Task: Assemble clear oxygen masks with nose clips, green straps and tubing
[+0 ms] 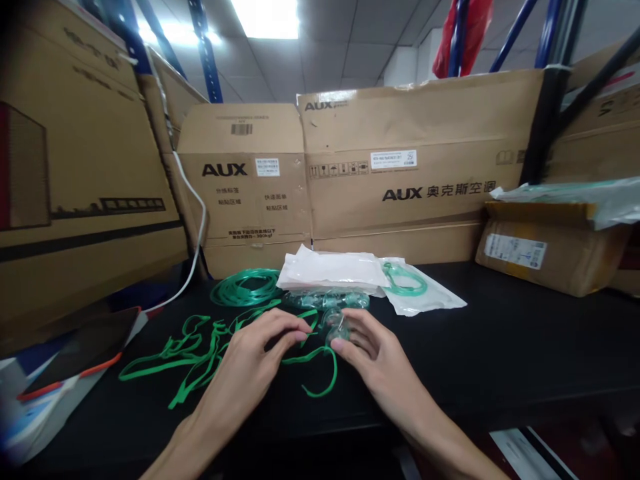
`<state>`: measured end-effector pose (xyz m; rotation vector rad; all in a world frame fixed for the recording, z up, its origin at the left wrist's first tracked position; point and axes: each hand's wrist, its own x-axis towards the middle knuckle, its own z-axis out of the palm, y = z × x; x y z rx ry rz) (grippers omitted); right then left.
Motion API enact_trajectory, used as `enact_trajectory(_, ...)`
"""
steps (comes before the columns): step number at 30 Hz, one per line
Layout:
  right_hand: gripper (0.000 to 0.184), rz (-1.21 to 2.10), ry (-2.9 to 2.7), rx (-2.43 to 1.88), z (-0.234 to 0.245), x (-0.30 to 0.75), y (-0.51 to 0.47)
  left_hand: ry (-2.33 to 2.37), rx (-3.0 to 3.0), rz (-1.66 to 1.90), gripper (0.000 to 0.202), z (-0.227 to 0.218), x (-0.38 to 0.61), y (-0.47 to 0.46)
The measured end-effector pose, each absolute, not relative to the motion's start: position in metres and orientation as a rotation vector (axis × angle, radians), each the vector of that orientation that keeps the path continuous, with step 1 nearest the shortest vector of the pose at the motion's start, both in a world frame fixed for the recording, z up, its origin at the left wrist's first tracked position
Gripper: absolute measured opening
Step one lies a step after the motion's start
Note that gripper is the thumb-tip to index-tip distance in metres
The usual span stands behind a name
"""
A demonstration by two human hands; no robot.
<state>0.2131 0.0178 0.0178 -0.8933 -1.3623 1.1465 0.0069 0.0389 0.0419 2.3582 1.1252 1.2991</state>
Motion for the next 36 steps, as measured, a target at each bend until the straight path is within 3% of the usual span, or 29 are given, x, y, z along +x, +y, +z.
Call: enact_trajectory(36,0.040,1.155,-1.437,-0.880,0.006,0.215,0.023,0.991,2.606,1.377,0.014,0.030,0.008,0.036)
